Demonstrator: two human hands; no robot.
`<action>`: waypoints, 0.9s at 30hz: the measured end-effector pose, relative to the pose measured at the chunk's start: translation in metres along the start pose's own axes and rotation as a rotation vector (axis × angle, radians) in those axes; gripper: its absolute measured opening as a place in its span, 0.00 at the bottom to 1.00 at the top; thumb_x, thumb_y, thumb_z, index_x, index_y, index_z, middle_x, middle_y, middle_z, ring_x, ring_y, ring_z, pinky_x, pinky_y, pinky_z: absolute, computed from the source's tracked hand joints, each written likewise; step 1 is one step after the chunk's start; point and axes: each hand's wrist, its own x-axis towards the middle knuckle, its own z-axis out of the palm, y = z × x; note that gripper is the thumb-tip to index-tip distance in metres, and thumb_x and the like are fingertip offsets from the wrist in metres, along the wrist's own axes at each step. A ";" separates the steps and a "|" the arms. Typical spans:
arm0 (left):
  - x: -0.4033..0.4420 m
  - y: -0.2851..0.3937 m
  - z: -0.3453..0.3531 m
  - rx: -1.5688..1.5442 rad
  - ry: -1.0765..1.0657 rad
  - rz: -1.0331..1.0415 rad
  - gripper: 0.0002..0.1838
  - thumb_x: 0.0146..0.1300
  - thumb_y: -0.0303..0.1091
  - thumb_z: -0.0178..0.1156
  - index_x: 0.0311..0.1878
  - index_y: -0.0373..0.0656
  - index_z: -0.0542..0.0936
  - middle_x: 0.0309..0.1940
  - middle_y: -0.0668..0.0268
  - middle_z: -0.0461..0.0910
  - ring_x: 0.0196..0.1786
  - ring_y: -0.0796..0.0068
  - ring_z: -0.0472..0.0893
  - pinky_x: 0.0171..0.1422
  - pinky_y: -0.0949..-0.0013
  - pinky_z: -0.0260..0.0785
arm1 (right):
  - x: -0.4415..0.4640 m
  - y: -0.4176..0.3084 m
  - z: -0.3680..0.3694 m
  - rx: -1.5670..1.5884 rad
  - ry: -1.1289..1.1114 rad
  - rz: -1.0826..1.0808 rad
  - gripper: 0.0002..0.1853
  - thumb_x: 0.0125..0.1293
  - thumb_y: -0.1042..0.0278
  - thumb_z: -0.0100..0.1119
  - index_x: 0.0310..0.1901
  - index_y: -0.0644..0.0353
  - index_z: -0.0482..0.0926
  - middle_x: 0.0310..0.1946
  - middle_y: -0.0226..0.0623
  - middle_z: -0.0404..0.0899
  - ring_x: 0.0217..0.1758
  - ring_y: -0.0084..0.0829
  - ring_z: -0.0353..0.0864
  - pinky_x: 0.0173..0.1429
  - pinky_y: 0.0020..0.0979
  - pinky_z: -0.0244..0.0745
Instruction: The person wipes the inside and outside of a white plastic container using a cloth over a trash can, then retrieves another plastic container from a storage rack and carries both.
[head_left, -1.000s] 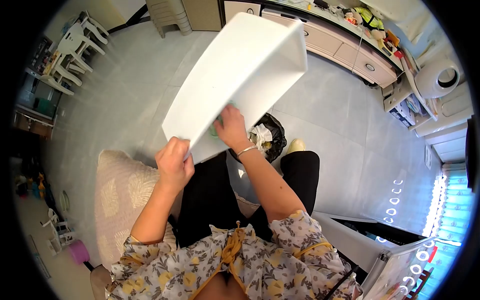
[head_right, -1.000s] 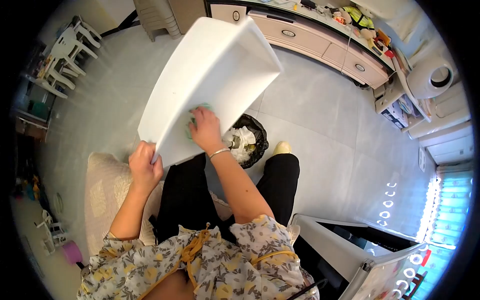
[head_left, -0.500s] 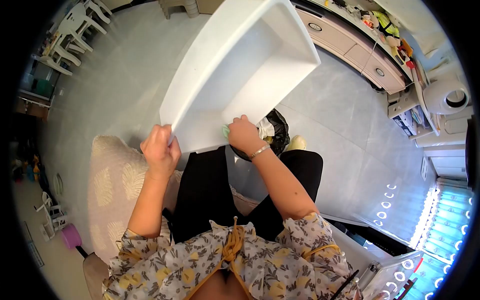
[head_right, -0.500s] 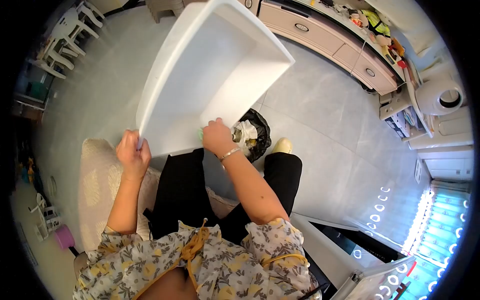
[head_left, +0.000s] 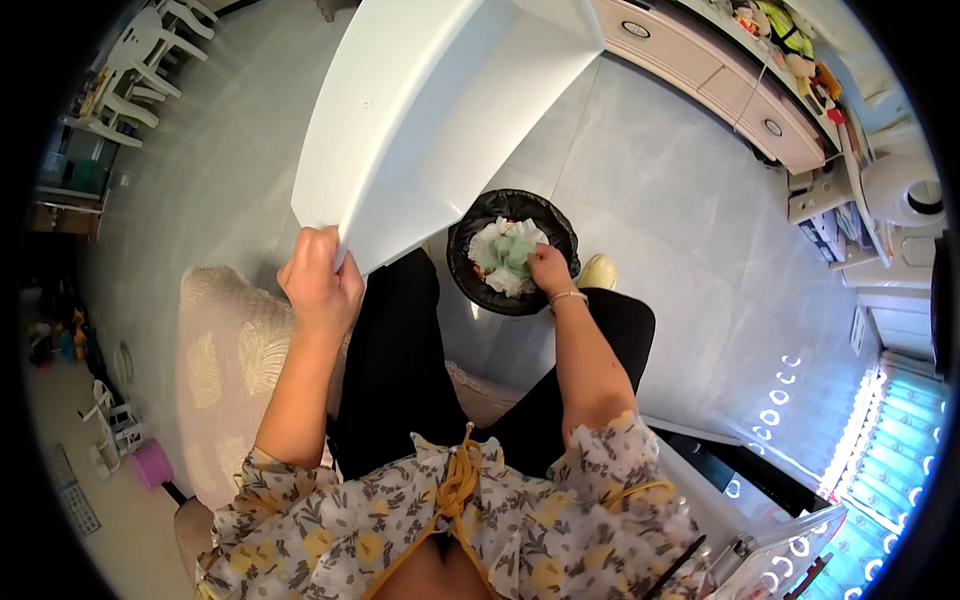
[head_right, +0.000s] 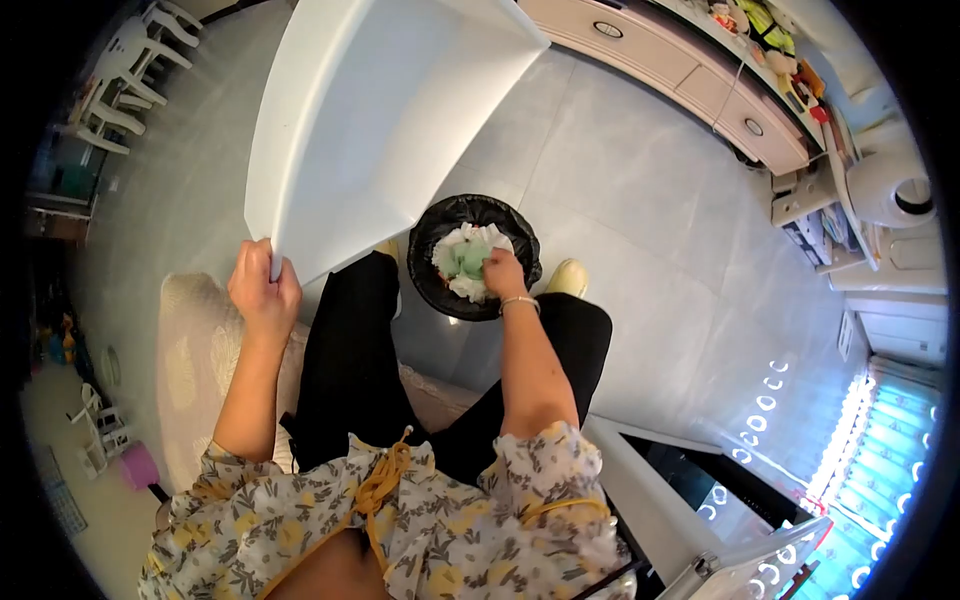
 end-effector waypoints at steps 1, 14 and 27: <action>0.001 -0.001 0.000 0.000 -0.009 0.002 0.14 0.43 0.13 0.57 0.32 0.41 0.74 0.21 0.63 0.68 0.19 0.65 0.70 0.22 0.67 0.63 | -0.003 -0.005 0.000 0.007 0.008 0.002 0.10 0.59 0.69 0.54 0.38 0.65 0.81 0.50 0.48 0.79 0.48 0.42 0.80 0.49 0.36 0.75; -0.013 0.000 -0.016 -0.185 0.016 -0.197 0.11 0.46 0.14 0.52 0.33 0.39 0.72 0.24 0.59 0.69 0.22 0.60 0.71 0.27 0.63 0.64 | -0.077 -0.199 -0.038 1.403 0.034 -0.351 0.15 0.74 0.65 0.38 0.57 0.60 0.68 0.52 0.38 0.74 0.52 0.34 0.77 0.51 0.37 0.77; -0.053 0.000 -0.031 -0.296 -0.017 -0.251 0.11 0.44 0.15 0.53 0.32 0.39 0.72 0.24 0.58 0.68 0.23 0.55 0.71 0.26 0.61 0.64 | -0.056 -0.189 0.061 -0.191 0.121 -0.676 0.15 0.59 0.60 0.59 0.44 0.58 0.83 0.54 0.42 0.74 0.55 0.48 0.71 0.59 0.41 0.70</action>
